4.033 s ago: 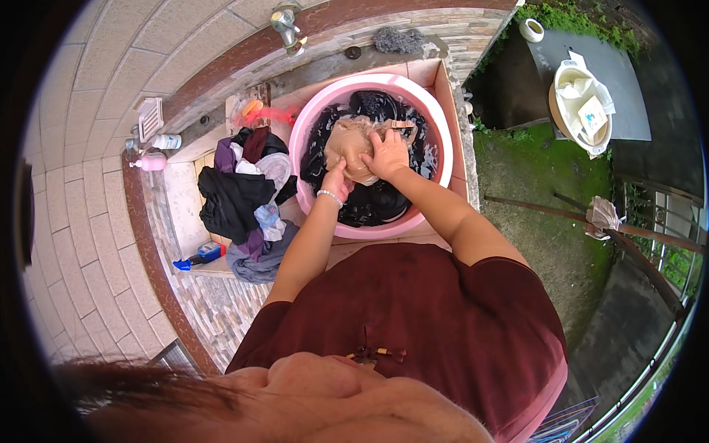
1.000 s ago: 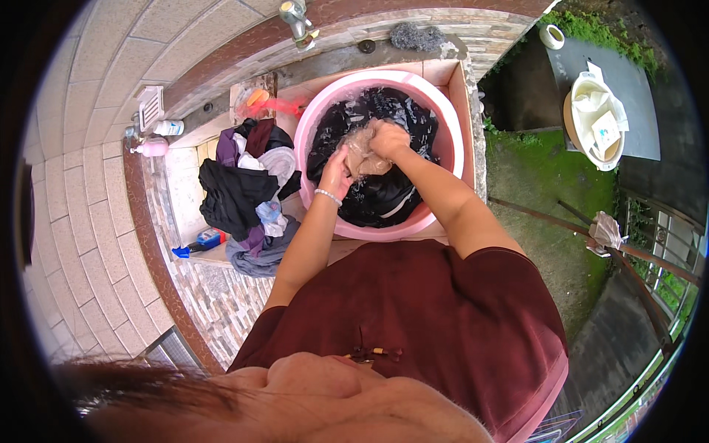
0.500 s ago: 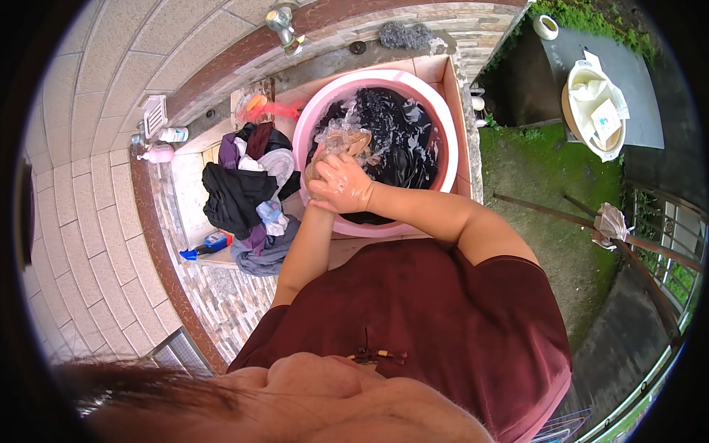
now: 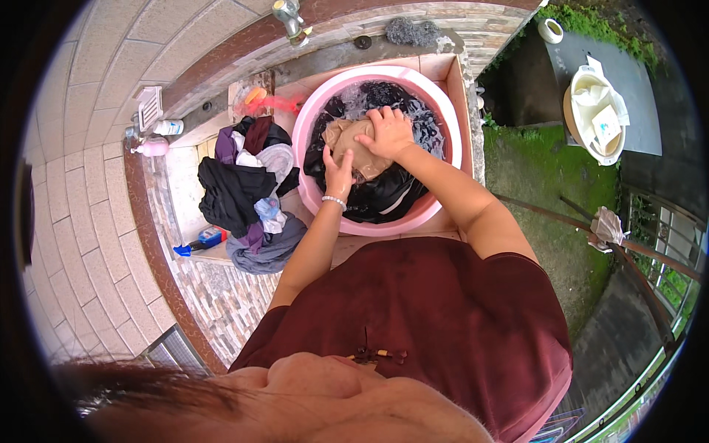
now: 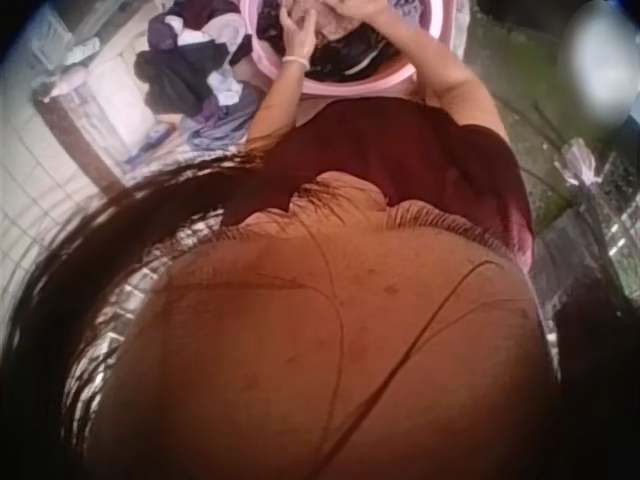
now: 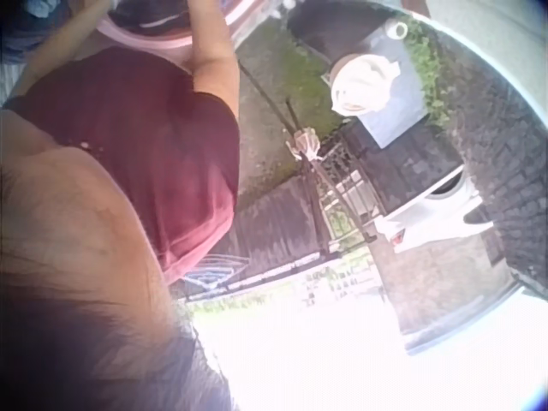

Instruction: The person hand-washes multiple garments in a pink basin filled with soapy water. They repeatedly submerge, agitate, and wring out various items including dark, white, and colored clothes, then place them on the tiled counter beside the basin.

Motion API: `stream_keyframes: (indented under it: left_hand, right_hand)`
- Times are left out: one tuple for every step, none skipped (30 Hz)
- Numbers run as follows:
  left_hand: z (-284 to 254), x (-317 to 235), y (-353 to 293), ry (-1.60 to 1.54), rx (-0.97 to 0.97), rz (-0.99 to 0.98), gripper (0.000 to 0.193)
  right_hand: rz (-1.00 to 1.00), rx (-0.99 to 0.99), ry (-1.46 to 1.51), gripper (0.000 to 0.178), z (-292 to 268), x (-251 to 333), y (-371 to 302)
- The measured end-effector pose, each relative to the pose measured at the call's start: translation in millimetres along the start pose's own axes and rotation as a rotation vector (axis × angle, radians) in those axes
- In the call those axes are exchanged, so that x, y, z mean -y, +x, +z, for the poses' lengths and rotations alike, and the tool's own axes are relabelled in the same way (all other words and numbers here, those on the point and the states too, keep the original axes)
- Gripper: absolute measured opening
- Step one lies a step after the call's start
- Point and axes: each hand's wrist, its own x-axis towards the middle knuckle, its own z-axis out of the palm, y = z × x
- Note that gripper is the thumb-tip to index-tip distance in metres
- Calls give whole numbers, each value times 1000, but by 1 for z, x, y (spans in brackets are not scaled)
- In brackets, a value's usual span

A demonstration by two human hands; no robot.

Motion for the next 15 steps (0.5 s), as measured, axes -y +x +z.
stream_keyframes:
  left_hand:
    - [4, 7, 0, 304, -42, 252, 81]
    - [8, 17, -4, 609, 30, 349, 81]
    - [13, 32, 3, 749, -50, 469, 74]
    - [13, 47, 18, 703, 33, 427, 67]
    - [10, 58, 37, 656, 110, 387, 60]
    - [7, 61, 51, 610, 191, 350, 54]
    - [3, 48, 51, 242, 218, 252, 36]
    - [-4, 34, 54, -151, 439, -193, 39]
    - [-7, 23, 46, -441, 398, -252, 45]
    - [-7, 12, 34, -726, 361, -305, 52]
    - [-9, 0, 25, -876, 429, -309, 55]
    - [-10, -12, 18, -1031, 498, -308, 57]
    - [-9, -21, 10, -1193, 568, -308, 60]
    - [-13, -31, 3, -1226, 600, -282, 64]
    - [-20, -41, -4, -1260, 634, -258, 68]
  right_hand:
    - [-74, -4, -70, 69, 8, -4, -10]
    - [-148, -8, -140, 74, 20, -9, -19]
    - [-180, 23, -139, 79, 26, -15, -24]
    - [-179, 95, -74, 78, 33, -23, -21]
    - [-182, 166, -8, 78, 42, -35, -10]
    - [-180, 235, 57, 77, 58, -52, 3]
    - [-105, 186, 29, 75, 62, -51, 15]
    - [45, 233, -95, 60, 62, -57, 22]
    - [172, 271, 12, 54, 44, -38, 29]
    - [310, 304, 118, 47, 34, -25, 31]
    - [311, 274, 209, 45, 33, -16, 28]
    - [307, 241, 293, 44, 33, -9, 21]
    - [303, 210, 372, 42, 29, 0, 12]
    - [147, 164, 512, 41, 28, 14, -1]
    - [-93, 13, 440, 39, 33, 24, -17]
